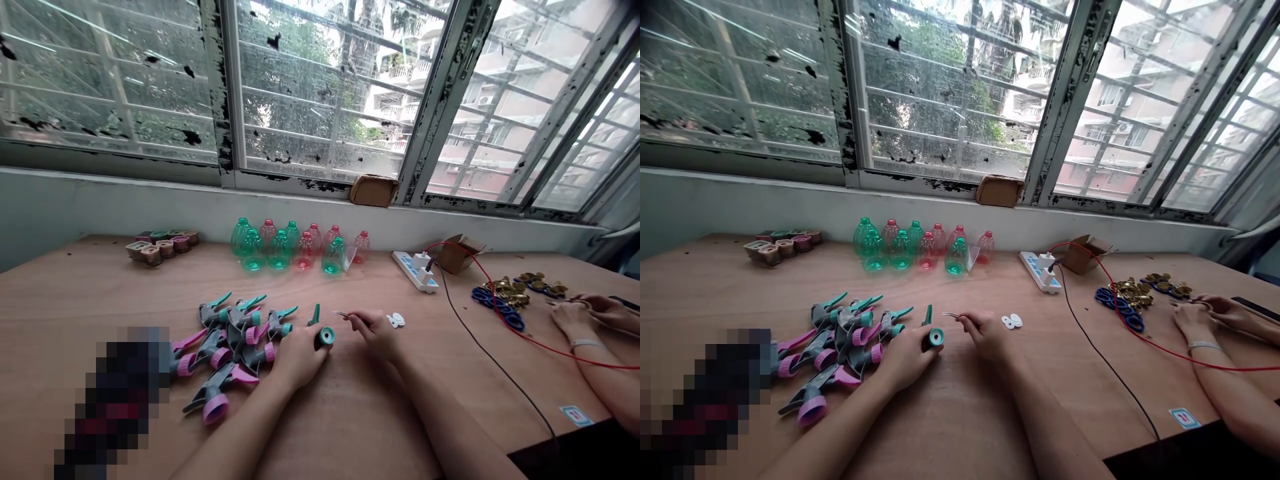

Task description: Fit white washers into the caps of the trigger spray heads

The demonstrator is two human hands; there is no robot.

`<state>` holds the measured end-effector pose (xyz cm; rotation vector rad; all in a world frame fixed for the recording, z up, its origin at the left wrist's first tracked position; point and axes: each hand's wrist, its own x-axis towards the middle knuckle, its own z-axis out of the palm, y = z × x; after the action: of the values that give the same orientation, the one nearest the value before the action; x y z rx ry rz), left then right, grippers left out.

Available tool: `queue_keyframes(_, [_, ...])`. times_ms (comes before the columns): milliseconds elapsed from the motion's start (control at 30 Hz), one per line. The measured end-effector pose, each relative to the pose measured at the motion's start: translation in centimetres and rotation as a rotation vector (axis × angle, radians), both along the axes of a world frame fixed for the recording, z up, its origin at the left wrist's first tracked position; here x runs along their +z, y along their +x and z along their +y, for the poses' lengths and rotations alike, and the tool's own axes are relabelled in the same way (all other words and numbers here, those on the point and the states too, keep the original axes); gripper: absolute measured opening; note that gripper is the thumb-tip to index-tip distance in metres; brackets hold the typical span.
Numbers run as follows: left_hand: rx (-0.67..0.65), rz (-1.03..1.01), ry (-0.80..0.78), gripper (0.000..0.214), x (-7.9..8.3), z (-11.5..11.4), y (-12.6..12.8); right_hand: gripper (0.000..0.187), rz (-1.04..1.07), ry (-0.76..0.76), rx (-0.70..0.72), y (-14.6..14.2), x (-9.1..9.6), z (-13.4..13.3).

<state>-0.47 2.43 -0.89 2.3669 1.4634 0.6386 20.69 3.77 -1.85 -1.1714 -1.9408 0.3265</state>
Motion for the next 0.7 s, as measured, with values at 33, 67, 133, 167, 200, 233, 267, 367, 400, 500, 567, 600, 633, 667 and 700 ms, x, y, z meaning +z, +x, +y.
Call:
queue_keyframes(33, [-0.031,-0.006,-0.002,0.017,0.1,0.1,-0.2,0.028,-0.018,-0.010,-0.005,0.0,-0.1,0.0])
queue_keyframes(67, [-0.058,-0.017,-0.005,0.017,0.2,0.2,-0.4,0.027,-0.036,-0.014,-0.005,-0.1,-0.2,0.0])
queue_keyframes(133, [-0.082,-0.039,-0.012,0.019,0.3,0.4,-0.7,0.025,-0.080,-0.007,0.012,-0.3,-0.3,-0.2])
queue_keyframes(167, [-0.078,-0.042,-0.016,0.020,0.3,0.5,-0.7,0.024,-0.106,0.002,0.023,-0.3,-0.2,-0.2])
queue_keyframes(200, [-0.069,-0.040,-0.018,0.020,0.2,0.6,-0.7,0.023,-0.136,0.013,0.031,-0.4,-0.1,-0.3])
queue_keyframes(233, [-0.060,-0.034,-0.018,0.020,0.1,0.6,-0.7,0.022,-0.170,0.023,0.036,-0.3,0.0,-0.4])
queue_keyframes(267, [-0.053,-0.028,-0.016,0.020,0.0,0.6,-0.6,0.022,-0.206,0.034,0.035,-0.3,0.2,-0.5])
queue_keyframes(367, [-0.049,-0.025,-0.004,0.020,-0.2,0.7,-0.4,0.022,-0.325,0.073,-0.008,-0.1,0.9,-1.0])
queue_keyframes(400, [-0.046,-0.026,-0.001,0.020,-0.2,0.7,-0.4,0.022,-0.366,0.089,-0.035,-0.1,1.2,-1.2])
queue_keyframes(500, [-0.032,-0.030,-0.001,0.020,-0.2,0.6,-0.4,0.026,-0.484,0.131,-0.128,-0.2,2.2,-1.8])
queue_keyframes(567, [-0.026,-0.041,-0.004,0.019,-0.2,0.5,-0.4,0.030,-0.553,0.141,-0.172,-0.4,2.8,-2.2])
queue_keyframes(600, [-0.024,-0.048,-0.005,0.019,-0.2,0.5,-0.4,0.031,-0.580,0.140,-0.189,-0.4,3.0,-2.3])
queue_keyframes(633, [-0.023,-0.054,-0.008,0.018,-0.2,0.5,-0.4,0.032,-0.603,0.134,-0.203,-0.5,3.2,-2.4])
queue_keyframes(667, [-0.022,-0.060,-0.011,0.017,-0.3,0.5,-0.5,0.033,-0.622,0.123,-0.215,-0.6,3.4,-2.5])
queue_keyframes(700, [-0.019,-0.063,-0.012,0.016,-0.3,0.6,-0.5,0.034,-0.638,0.110,-0.225,-0.7,3.5,-2.5])
